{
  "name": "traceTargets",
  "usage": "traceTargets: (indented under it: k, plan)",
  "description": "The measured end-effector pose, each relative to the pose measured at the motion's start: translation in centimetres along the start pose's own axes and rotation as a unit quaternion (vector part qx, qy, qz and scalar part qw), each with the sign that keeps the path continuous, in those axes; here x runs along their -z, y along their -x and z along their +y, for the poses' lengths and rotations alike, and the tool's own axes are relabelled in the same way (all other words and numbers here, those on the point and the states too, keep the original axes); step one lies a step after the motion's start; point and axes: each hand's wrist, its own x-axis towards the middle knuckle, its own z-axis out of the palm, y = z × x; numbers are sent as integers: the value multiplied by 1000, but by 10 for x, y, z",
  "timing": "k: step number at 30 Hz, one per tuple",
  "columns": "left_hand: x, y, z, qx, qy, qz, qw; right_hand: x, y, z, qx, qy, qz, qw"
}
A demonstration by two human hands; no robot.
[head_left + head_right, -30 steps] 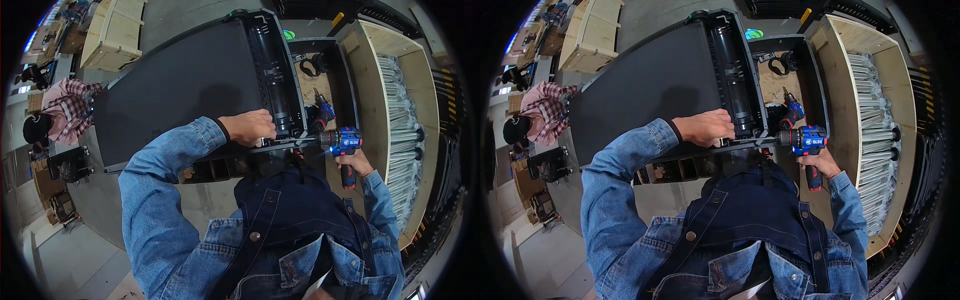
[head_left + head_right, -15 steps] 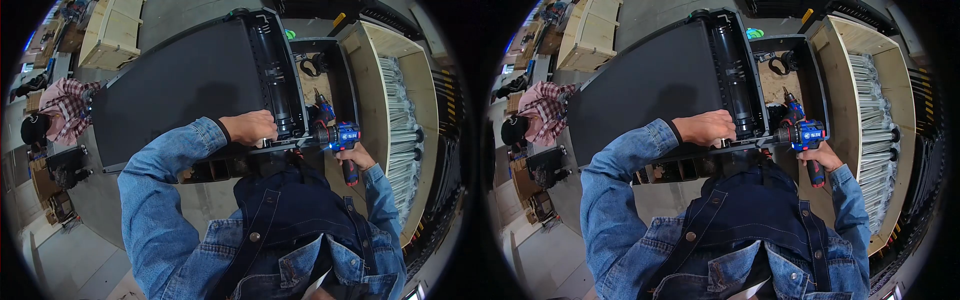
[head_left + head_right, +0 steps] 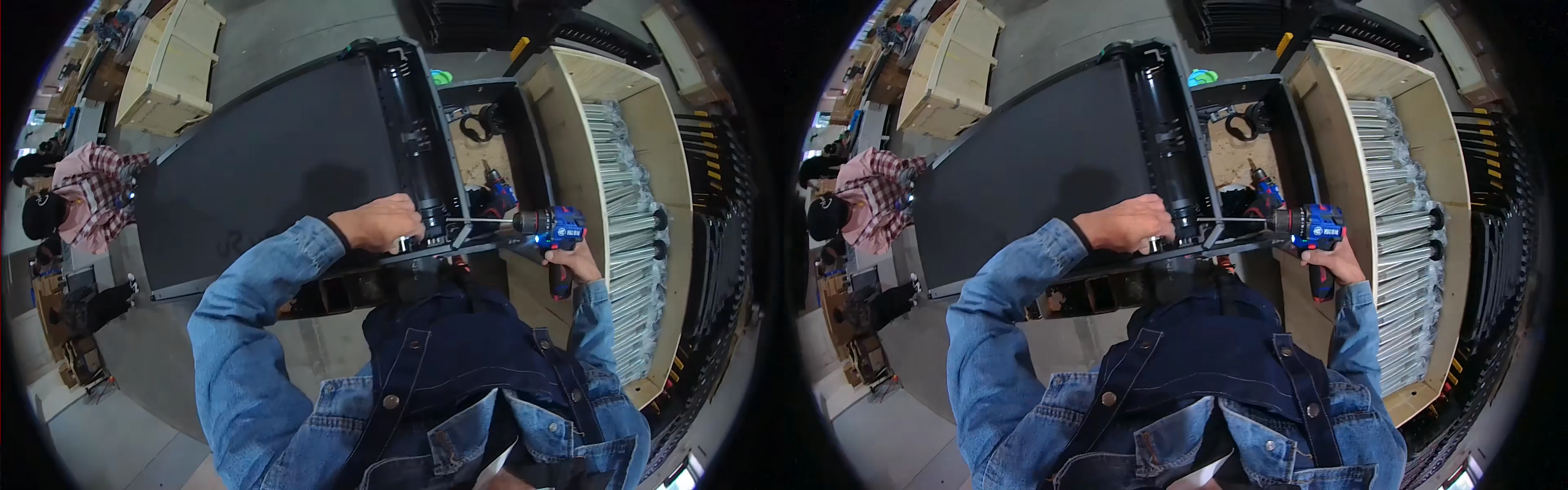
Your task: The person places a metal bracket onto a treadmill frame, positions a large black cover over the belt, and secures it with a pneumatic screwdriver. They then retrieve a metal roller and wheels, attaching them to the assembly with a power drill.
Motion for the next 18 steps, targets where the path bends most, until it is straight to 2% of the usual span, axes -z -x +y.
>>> traceTargets:
  k: [3, 4, 5, 6, 7, 9, 11, 13, 14, 15, 16, 17, 18]
  plan:
    - [2, 0, 5, 11, -3, 3, 1000, 23, 3, 17, 67, -23, 157, 985]
    - [2, -1, 7, 8, -8, 0, 1000, 29, -4, 24, 75, 63, 240, 966]
    - [8, -3, 14, 35, -25, -23, 999, 46, -25, 58, 84, 71, 304, 946]
    - [9, -4, 17, 26, -26, -23, 999, 30, -38, 52, 112, 51, 369, 921]
    - [9, -3, 18, 47, -30, -26, 998, 41, -60, 74, 180, 88, 385, 901]
    - [12, -9, 27, 110, -36, -55, 992, 54, -101, 105, 192, 124, 407, 884]
    - [20, -9, 33, 114, -41, -44, 992, 51, -124, 99, 165, 229, 432, 857]
    - [21, -4, 43, 120, -40, -37, 991, 61, -148, 102, 60, 271, 423, 863]
    - [19, -2, 49, 151, -71, 10, 986, 65, -159, 103, 22, 292, 420, 859]
    - [14, 0, 57, 181, -100, 55, 977, 66, -158, 96, 25, 313, 405, 859]
    - [7, 2, 66, 188, -91, 49, 977, 69, -156, 98, 42, 331, 394, 856]
    - [-1, 3, 78, 245, -118, 106, 956, 72, -156, 98, 62, 348, 381, 854]
    - [-8, 6, 91, 302, -146, 163, 928, 58, -140, 89, 180, 364, 421, 811]
